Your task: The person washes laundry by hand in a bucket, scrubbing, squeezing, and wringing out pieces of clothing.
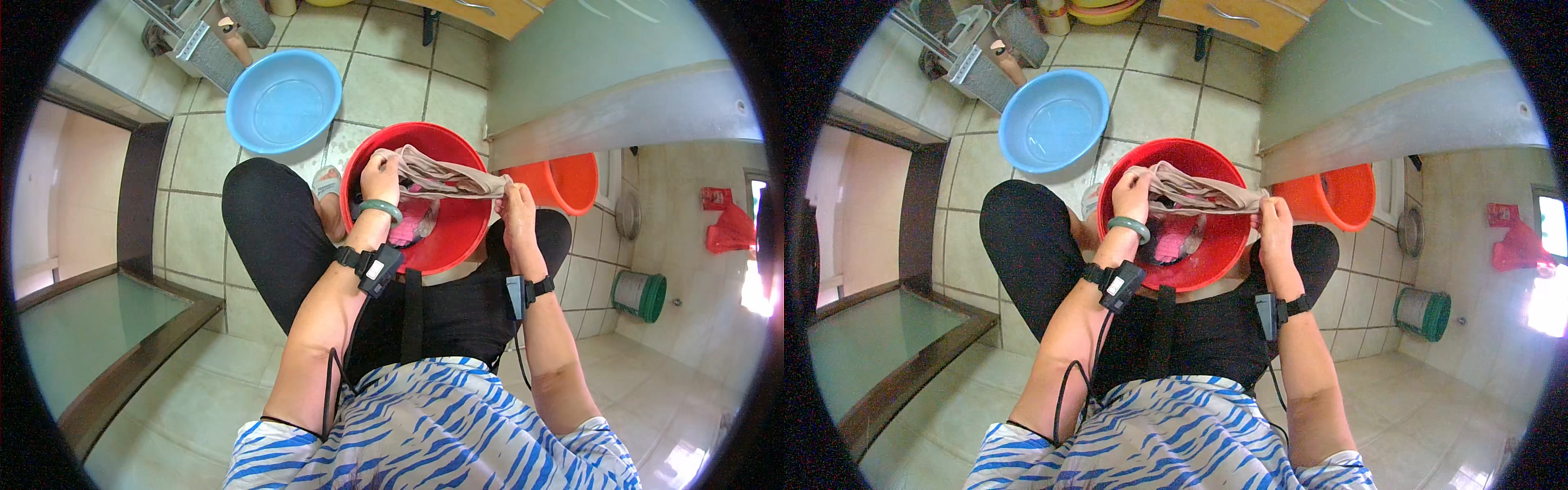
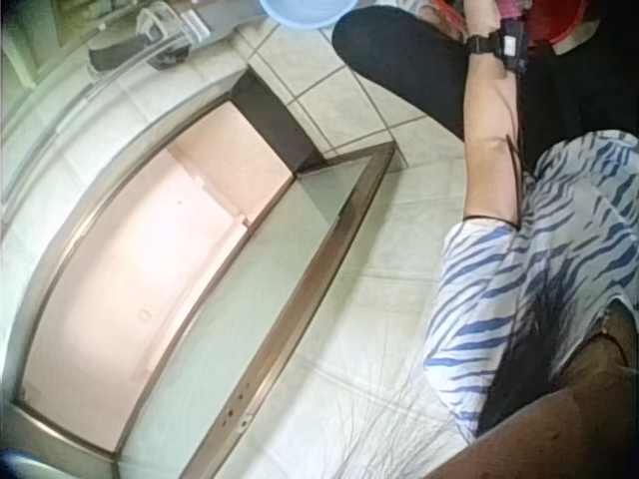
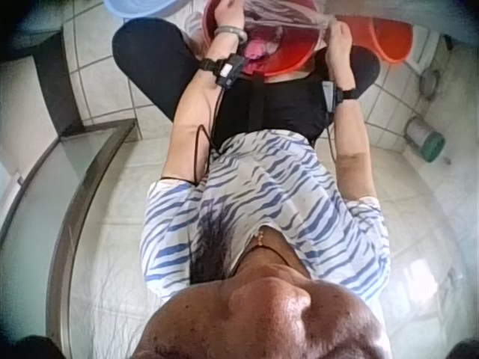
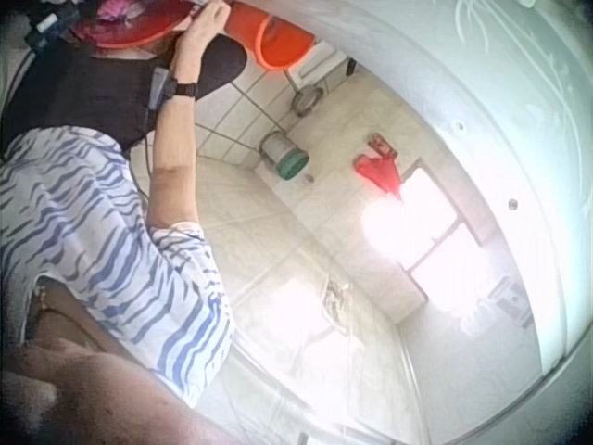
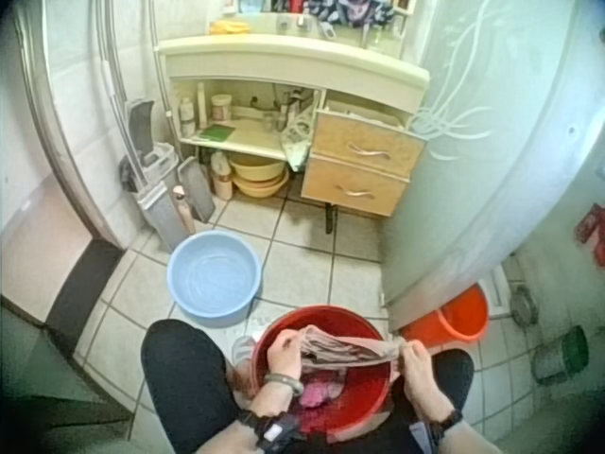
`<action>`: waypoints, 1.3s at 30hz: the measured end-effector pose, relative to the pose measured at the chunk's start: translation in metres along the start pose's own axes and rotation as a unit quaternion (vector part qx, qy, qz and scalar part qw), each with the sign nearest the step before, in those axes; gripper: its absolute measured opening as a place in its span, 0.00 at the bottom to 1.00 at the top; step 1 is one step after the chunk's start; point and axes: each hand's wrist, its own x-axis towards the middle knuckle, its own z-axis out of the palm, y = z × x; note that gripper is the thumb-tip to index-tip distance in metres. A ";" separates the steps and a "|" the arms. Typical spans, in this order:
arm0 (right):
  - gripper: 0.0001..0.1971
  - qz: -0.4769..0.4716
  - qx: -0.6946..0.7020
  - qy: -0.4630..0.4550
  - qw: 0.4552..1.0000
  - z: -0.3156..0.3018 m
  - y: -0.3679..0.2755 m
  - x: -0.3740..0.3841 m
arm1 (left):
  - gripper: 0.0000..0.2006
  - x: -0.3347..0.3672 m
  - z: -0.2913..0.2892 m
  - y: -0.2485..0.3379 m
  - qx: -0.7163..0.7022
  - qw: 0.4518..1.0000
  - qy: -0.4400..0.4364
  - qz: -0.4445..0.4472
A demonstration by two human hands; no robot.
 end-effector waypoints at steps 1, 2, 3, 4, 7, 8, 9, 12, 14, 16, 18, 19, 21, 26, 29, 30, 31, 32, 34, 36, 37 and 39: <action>0.08 0.000 0.000 0.001 1.000 -0.001 -0.002 0.002 | 0.09 0.001 -0.001 -0.003 0.066 0.996 -0.024 0.052; 0.08 -0.012 0.009 0.005 1.000 -0.002 -0.003 0.005 | 0.08 0.001 -0.001 -0.006 0.131 0.985 -0.047 0.105; 0.07 -0.023 0.019 0.006 1.000 0.002 -0.009 0.005 | 0.09 0.000 0.000 -0.006 0.153 0.976 -0.019 0.155; 0.07 -0.022 0.020 0.006 1.000 0.005 -0.015 0.003 | 0.09 0.000 -0.001 -0.007 0.154 0.976 -0.019 0.155; 0.06 0.059 0.168 -0.060 0.982 0.017 -0.036 -0.003 | 0.23 -0.018 -0.001 0.016 0.449 0.883 -0.134 0.016; 0.06 0.059 0.169 -0.057 0.982 0.022 -0.040 -0.004 | 0.23 -0.025 0.002 0.026 0.449 0.883 -0.137 0.017; 0.06 0.072 0.181 -0.074 0.978 0.028 -0.043 -0.006 | 0.23 -0.030 0.002 0.033 0.477 0.863 -0.167 -0.003; 0.06 0.094 0.198 -0.105 0.970 0.041 -0.046 -0.010 | 0.30 -0.044 0.005 0.031 0.453 0.846 -0.261 0.103; 0.07 0.106 0.207 -0.154 0.960 0.051 -0.051 -0.016 | 0.29 -0.049 0.014 0.016 0.335 0.876 -0.302 0.171; 0.08 0.109 0.216 -0.156 0.958 0.057 -0.055 -0.018 | 0.26 -0.046 0.020 0.013 0.259 0.901 -0.332 0.109; 0.08 0.087 0.211 -0.189 0.955 0.065 -0.060 -0.015 | 0.18 -0.034 0.021 -0.003 0.135 0.922 -0.356 0.064; 0.08 0.077 0.198 -0.191 0.958 0.065 -0.065 -0.016 | 0.16 -0.037 0.020 0.019 0.099 0.925 -0.367 -0.018; 0.09 0.046 0.143 -0.174 0.973 0.063 -0.065 -0.014 | 0.14 -0.040 0.017 0.038 -0.033 0.940 -0.340 0.007; 0.17 0.044 -0.107 -0.185 0.976 0.035 -0.009 0.016 | 0.14 -0.023 0.015 0.029 -0.246 0.891 -0.352 -0.148; 0.25 0.093 -0.104 -0.255 0.957 0.036 0.017 0.006 | 0.17 -0.028 0.012 0.039 -0.283 0.880 -0.337 -0.179; 0.26 0.100 -0.091 -0.275 0.952 0.042 0.017 -0.003 | 0.17 -0.026 0.010 0.037 -0.282 0.881 -0.336 -0.179; 0.27 0.093 -0.068 -0.322 0.940 0.045 0.019 -0.008 | 0.18 -0.024 0.008 0.035 -0.298 0.874 -0.335 -0.187; 0.28 0.106 -0.061 -0.329 0.936 0.048 0.023 -0.012 | 0.18 -0.023 0.006 0.033 -0.313 0.867 -0.334 -0.196; 0.26 0.074 -0.107 -0.339 0.932 0.052 0.033 -0.013 | 0.19 -0.024 0.006 0.037 -0.317 0.862 -0.338 -0.204; 0.24 0.058 -0.135 -0.352 0.924 0.053 0.034 -0.015 | 0.18 -0.023 0.006 0.039 -0.373 0.827 -0.349 -0.236; 0.23 0.041 -0.166 -0.368 0.914 0.054 0.033 -0.016 | 0.18 -0.022 0.006 0.038 -0.388 0.816 -0.353 -0.243; 0.20 -0.015 -0.232 -0.370 0.899 0.052 0.041 -0.008 | 0.18 -0.019 0.004 0.040 -0.405 0.799 -0.366 -0.252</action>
